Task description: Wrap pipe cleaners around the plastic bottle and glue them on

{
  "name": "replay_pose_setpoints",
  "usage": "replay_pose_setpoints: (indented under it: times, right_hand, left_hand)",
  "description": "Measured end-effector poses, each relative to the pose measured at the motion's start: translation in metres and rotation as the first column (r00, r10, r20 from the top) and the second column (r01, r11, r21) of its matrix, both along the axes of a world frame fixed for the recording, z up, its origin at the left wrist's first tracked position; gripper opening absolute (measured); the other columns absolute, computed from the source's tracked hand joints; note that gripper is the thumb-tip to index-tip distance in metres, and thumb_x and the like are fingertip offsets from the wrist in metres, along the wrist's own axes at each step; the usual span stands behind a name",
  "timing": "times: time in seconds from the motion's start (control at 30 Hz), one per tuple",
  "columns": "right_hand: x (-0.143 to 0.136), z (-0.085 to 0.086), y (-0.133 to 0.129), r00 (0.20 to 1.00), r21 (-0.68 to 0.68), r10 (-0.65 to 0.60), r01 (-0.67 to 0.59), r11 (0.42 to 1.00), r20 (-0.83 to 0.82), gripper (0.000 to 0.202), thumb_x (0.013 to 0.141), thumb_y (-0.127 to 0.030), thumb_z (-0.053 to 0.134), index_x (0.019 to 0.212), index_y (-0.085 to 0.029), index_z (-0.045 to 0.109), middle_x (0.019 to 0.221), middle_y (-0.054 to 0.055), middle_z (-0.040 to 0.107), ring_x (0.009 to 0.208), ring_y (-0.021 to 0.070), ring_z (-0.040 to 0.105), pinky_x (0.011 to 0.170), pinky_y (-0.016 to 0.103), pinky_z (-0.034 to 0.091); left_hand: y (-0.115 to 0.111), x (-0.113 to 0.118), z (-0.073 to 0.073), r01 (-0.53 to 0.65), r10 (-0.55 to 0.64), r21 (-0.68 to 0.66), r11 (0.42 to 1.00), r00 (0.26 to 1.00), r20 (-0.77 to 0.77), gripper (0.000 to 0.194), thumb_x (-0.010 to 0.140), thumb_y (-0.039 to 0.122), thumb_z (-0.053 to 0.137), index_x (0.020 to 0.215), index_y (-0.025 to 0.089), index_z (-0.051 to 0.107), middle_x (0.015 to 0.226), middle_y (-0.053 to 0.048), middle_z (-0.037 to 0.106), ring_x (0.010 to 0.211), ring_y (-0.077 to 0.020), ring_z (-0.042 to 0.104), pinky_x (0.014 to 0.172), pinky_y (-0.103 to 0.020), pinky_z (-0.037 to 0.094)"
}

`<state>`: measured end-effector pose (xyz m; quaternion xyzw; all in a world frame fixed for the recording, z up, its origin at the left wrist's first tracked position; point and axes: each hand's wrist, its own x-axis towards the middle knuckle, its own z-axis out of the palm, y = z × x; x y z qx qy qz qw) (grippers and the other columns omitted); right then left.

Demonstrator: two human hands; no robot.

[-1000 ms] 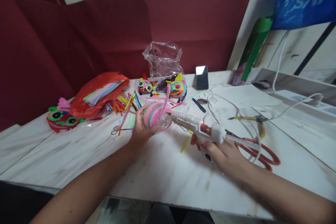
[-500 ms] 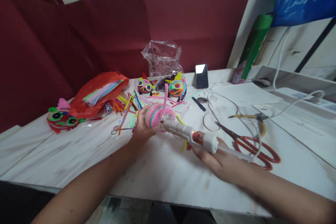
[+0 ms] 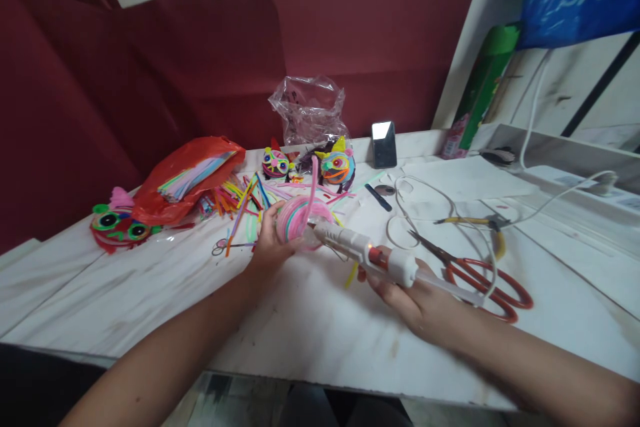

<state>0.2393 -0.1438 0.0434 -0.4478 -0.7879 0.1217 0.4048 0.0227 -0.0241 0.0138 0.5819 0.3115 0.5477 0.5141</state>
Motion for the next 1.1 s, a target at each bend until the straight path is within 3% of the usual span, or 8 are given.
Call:
replay_pose_setpoints:
  times: [0.2, 0.43, 0.57, 0.73, 0.9, 1.0, 1.1]
  right_hand:
    - [-0.001, -0.001, 0.000, 1.000, -0.005, -0.022, 0.022, 1.000, -0.007, 0.021, 0.086, -0.026, 0.040, 0.072, -0.023, 0.056, 0.067, 0.003, 0.062, 0.060, 0.0164, 0.058, 0.056, 0.026, 0.051]
    - [0.000, 0.006, 0.000, 0.995, 0.003, -0.102, 0.102, 0.995, -0.009, 0.023, 0.088, -0.028, 0.038, 0.073, -0.021, 0.054, 0.061, 0.001, 0.057, 0.055, 0.0146, 0.055, 0.050, 0.025, 0.046]
    - [0.001, 0.006, 0.001, 0.998, -0.014, -0.067, 0.067, 0.998, -0.014, 0.026, 0.088, -0.031, 0.036, 0.071, -0.021, 0.054, 0.059, 0.001, 0.056, 0.054, 0.0146, 0.055, 0.048, 0.025, 0.046]
    - [0.003, 0.004, 0.004, 0.994, 0.001, -0.111, 0.111, 0.994, -0.021, 0.029, 0.089, -0.036, 0.038, 0.075, -0.021, 0.058, 0.062, 0.002, 0.059, 0.063, 0.0182, 0.060, 0.056, 0.028, 0.050]
    - [0.010, 0.001, 0.005, 0.991, 0.024, -0.133, 0.134, 0.991, -0.029, 0.030, 0.089, -0.035, 0.038, 0.077, -0.022, 0.062, 0.066, 0.003, 0.063, 0.070, 0.0209, 0.064, 0.062, 0.031, 0.052]
    - [0.022, -0.002, 0.011, 0.976, 0.024, -0.198, 0.201, 0.979, -0.086, 0.027, 0.089, -0.032, 0.038, 0.083, -0.023, 0.062, 0.068, 0.003, 0.064, 0.064, 0.0194, 0.062, 0.057, 0.029, 0.050]
    - [0.041, -0.003, 0.027, 0.934, 0.049, -0.348, 0.352, 0.935, -0.073, 0.021, 0.088, -0.033, 0.041, 0.084, -0.022, 0.059, 0.068, 0.002, 0.061, 0.060, 0.0179, 0.058, 0.057, 0.029, 0.047]
  left_hand:
    - [0.000, 0.000, 0.000, -0.006, 0.004, -0.019, 1.000, 0.997, -0.076, 0.083, 0.055, 0.029, 0.082, 0.126, 0.027, 0.040, 0.127, -0.006, 0.056, 0.114, -0.0302, 0.058, 0.085, -0.034, 0.052]
    - [0.002, -0.002, 0.000, -0.004, 0.004, 0.017, 1.000, 0.999, -0.047, 0.081, 0.055, 0.030, 0.081, 0.124, 0.026, 0.040, 0.130, -0.006, 0.052, 0.123, -0.0297, 0.051, 0.091, -0.033, 0.050]
    - [-0.001, -0.001, 0.003, 0.013, -0.013, 0.002, 1.000, 0.999, -0.053, 0.082, 0.056, 0.030, 0.081, 0.126, 0.026, 0.039, 0.130, -0.008, 0.052, 0.120, -0.0290, 0.053, 0.089, -0.034, 0.051]
    - [0.002, -0.003, 0.002, -0.001, 0.002, 0.027, 1.000, 0.999, -0.040, 0.081, 0.053, 0.028, 0.082, 0.124, 0.026, 0.043, 0.130, -0.006, 0.053, 0.122, -0.0296, 0.052, 0.092, -0.033, 0.049]
    - [0.006, -0.004, 0.002, -0.028, 0.028, 0.003, 1.000, 0.998, 0.054, 0.074, 0.056, 0.024, 0.077, 0.123, 0.028, 0.045, 0.126, -0.003, 0.057, 0.117, -0.0238, 0.055, 0.089, -0.031, 0.050]
    - [0.008, -0.004, 0.004, -0.030, 0.031, -0.017, 0.999, 0.994, 0.108, 0.071, 0.058, 0.022, 0.073, 0.124, 0.027, 0.046, 0.124, -0.003, 0.059, 0.114, -0.0233, 0.057, 0.089, -0.032, 0.050]
    - [0.009, -0.003, 0.007, -0.037, 0.043, -0.057, 0.998, 0.992, 0.117, 0.070, 0.062, 0.024, 0.070, 0.127, 0.026, 0.045, 0.121, -0.005, 0.060, 0.109, -0.0217, 0.059, 0.087, -0.033, 0.050]
